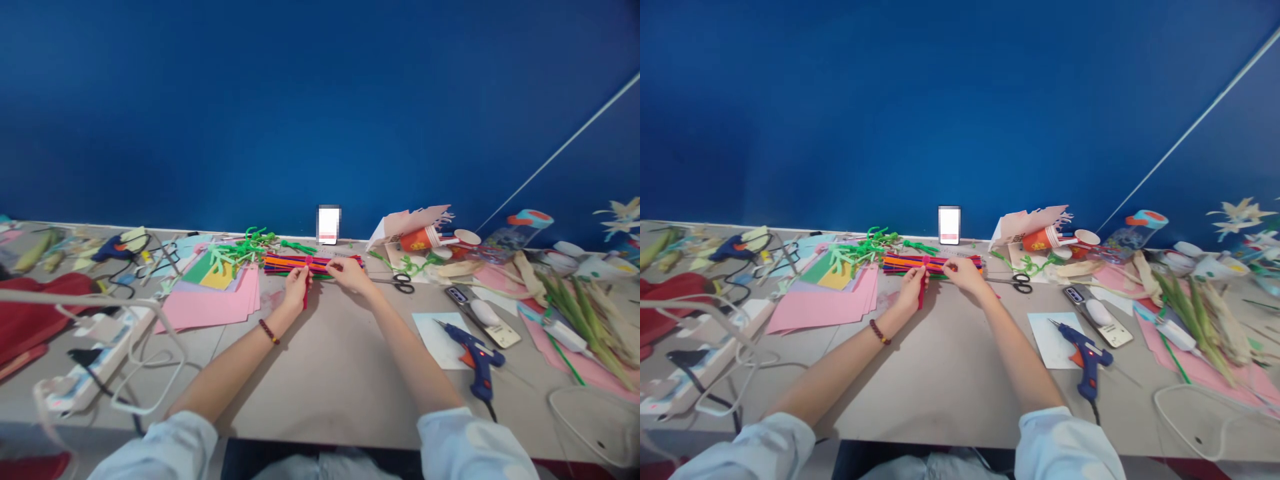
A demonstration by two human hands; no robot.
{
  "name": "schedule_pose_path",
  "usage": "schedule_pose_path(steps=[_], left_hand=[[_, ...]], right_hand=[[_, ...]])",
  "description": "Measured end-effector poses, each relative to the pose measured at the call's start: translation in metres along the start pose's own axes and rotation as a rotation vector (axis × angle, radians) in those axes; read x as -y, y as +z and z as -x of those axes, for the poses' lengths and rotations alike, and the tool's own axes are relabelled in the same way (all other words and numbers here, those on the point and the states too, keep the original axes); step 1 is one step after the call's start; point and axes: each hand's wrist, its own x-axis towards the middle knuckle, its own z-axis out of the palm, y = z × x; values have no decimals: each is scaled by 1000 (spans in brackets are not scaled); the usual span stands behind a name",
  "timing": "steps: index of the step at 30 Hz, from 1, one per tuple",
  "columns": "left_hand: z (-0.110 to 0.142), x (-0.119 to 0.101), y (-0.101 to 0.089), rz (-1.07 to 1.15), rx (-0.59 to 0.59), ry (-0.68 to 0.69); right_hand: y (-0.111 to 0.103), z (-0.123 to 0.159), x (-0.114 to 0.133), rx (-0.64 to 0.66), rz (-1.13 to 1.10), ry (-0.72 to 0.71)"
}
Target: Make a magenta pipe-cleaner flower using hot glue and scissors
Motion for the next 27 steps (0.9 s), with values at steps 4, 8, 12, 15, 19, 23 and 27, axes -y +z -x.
schedule_pose_path(steps=[4, 8, 12, 15, 19, 23, 27], left_hand=[[1, 0, 0, 19, 1, 3], [0, 3, 0, 35, 8, -8], [-3, 7, -1, 17, 31, 0], [-5, 8, -2, -9, 72, -20], [-6, 8, -2, -10, 85, -16], [-7, 7, 0, -16, 61, -6], [-3, 3, 1, -19, 26, -10]], right_hand=[[-32, 4, -6, -122, 162, 98], [-78, 20, -24, -139, 571, 375], [-101, 47, -43, 70, 881, 630], [-103, 62, -50, 126, 928, 640], [-102, 67, -52, 182, 985, 582], [-108, 68, -51, 222, 1037, 532], [-122, 83, -47, 187, 1075, 507]])
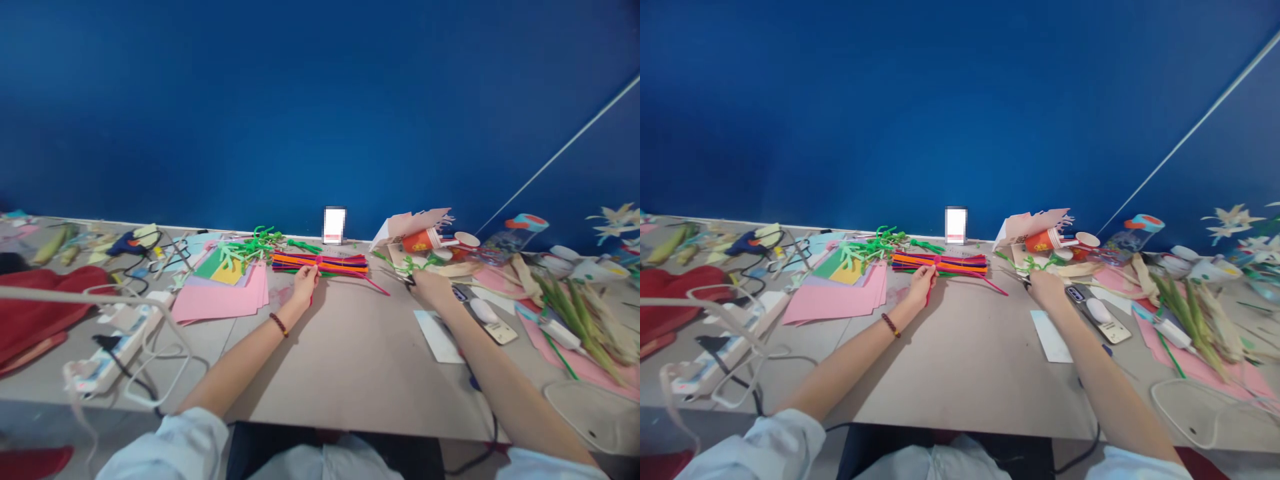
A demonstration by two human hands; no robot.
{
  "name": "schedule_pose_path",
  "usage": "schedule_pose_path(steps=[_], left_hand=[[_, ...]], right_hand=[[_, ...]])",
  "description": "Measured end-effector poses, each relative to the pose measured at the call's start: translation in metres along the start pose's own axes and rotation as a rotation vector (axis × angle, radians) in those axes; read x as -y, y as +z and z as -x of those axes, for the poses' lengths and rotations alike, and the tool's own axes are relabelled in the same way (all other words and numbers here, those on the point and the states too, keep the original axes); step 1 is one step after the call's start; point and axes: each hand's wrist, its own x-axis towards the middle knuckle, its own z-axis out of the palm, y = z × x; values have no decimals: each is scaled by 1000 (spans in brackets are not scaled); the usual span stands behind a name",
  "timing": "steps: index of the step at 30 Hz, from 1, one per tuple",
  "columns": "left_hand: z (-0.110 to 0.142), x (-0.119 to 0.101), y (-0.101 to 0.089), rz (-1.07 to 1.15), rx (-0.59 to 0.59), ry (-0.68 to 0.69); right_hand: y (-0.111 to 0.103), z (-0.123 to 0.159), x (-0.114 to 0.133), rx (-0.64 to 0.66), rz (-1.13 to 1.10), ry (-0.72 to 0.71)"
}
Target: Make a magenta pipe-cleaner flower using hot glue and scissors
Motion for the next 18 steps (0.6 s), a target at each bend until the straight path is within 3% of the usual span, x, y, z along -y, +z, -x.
schedule_pose_path(steps=[3, 6, 9, 11, 14, 18], left_hand=[[9, -2, -2, 1, -28, -11], [25, -3, -3, 8, -50, -27], [41, -7, -1, 53, -44, -7], [50, -13, 3, 78, -72, 20], [59, -25, 8, 148, -119, 44], [67, -36, 11, 247, -165, 34]], right_hand=[[0, 20, -9, -77, -141, 74], [4, 49, 1, -97, -659, 116], [9, 82, 36, 78, -1387, 72], [13, 103, 68, 195, -1682, 16], [20, 124, 114, 341, -1893, 32], [27, 131, 152, 502, -1948, 55]])
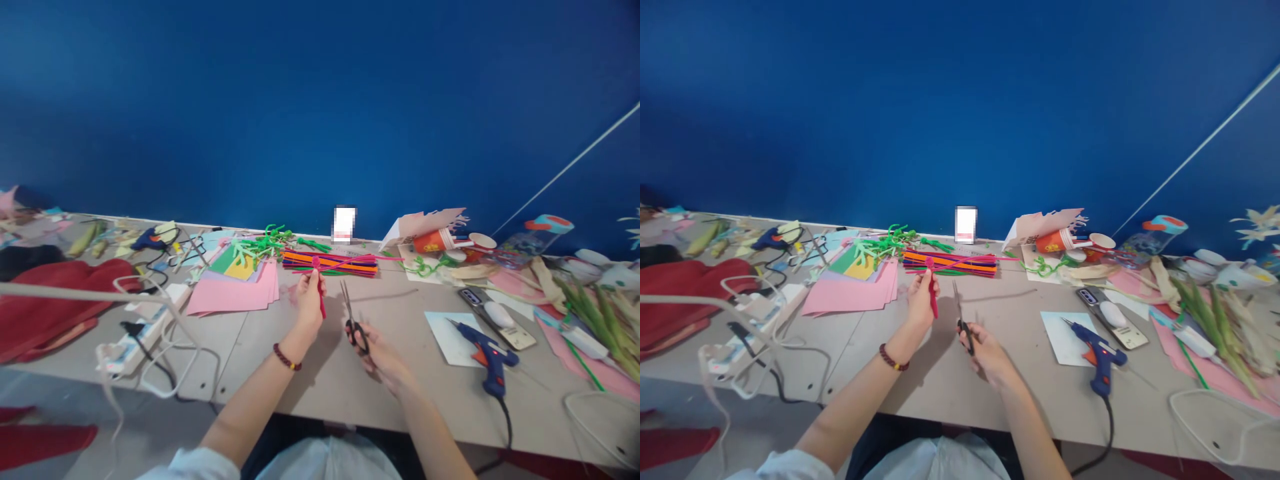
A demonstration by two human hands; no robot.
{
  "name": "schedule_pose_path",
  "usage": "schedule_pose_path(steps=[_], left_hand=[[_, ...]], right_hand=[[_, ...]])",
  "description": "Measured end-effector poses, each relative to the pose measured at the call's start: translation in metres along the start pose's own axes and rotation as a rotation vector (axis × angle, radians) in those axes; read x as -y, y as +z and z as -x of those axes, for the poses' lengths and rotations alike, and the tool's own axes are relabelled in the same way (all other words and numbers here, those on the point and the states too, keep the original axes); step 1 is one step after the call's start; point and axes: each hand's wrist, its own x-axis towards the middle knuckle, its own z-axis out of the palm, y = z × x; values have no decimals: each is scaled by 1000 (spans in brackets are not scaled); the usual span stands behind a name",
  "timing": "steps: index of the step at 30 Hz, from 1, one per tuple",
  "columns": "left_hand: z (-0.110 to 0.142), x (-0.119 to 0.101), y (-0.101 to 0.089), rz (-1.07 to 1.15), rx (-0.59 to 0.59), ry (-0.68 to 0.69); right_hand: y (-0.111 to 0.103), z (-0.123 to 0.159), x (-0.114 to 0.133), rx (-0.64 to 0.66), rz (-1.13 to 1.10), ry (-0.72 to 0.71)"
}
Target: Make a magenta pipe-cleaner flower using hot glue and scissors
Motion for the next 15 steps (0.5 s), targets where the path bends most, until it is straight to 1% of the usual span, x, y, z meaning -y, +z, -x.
schedule_pose_path(steps=[1, 3, 7, 10, 15], left_hand=[[2, -1, 0, 12, -18, 3], [7, 0, -2, 9, -16, 12], [14, 7, -5, -46, 4, 21], [16, 13, -6, -116, 41, 22], [18, 19, -8, -180, 58, 35]], right_hand=[[4, -3, -2, -3, -1, 18], [9, -8, -3, -15, 12, 39], [14, -17, 1, -44, 39, 18], [14, -24, 0, -85, 27, -12], [9, -30, -8, -139, 11, -39]])
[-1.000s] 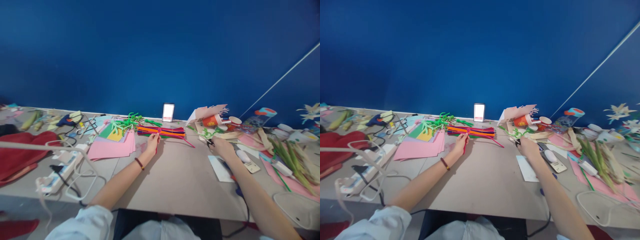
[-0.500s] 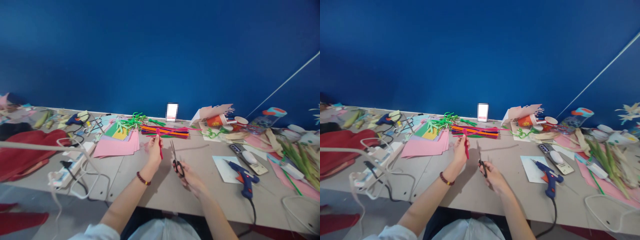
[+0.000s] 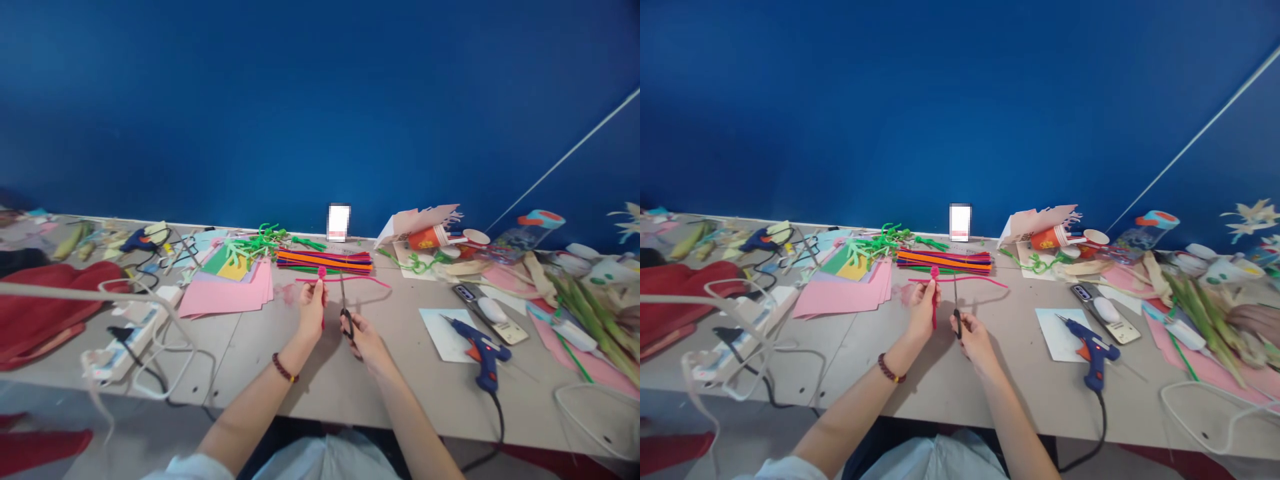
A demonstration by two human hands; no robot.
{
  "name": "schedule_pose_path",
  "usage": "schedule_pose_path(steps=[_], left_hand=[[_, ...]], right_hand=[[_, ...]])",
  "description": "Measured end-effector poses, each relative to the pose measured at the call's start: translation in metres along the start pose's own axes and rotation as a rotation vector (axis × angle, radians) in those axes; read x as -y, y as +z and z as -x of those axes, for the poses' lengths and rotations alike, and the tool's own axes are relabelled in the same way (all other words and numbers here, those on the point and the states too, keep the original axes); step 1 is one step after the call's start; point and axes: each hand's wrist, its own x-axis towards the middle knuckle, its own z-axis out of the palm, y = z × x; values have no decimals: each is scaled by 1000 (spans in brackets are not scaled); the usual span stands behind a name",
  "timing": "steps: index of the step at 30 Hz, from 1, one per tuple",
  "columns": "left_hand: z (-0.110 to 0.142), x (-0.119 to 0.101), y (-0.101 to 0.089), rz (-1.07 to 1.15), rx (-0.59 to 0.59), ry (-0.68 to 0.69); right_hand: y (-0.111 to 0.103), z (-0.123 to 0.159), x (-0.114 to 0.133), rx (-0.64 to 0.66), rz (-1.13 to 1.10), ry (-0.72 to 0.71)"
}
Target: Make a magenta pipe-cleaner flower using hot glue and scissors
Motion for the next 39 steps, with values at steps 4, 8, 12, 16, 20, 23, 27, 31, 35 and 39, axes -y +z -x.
schedule_pose_path(steps=[4, 8, 12, 16, 20, 23, 27, 31, 35, 39], left_hand=[[0, 1, -1, -17, 6, -4], [1, 2, -1, -1, 15, -21], [2, 2, -1, 14, 13, -27], [2, 2, -1, 10, 5, -34], [2, 1, -1, -1, 4, -39], [2, 0, -1, -16, 11, -41], [1, 1, -1, -13, 12, -39], [1, 2, -2, 9, 17, -37], [2, 3, -2, 1, 8, -37], [2, 4, -1, -12, 13, -45]], right_hand=[[-2, 1, -2, -1, -3, -16], [-1, 3, -1, -1, -6, -18], [-1, 3, -1, -6, -1, -13], [-2, 2, -3, 0, 13, -22], [-4, 0, -7, 21, 56, -34], [-5, -1, -10, 53, 74, -37], [-3, 1, -7, 67, 36, -53], [-2, 4, -3, 40, 55, -40], [-2, 4, -3, 14, 82, -51], [-2, 3, -5, 1, 96, -52]])
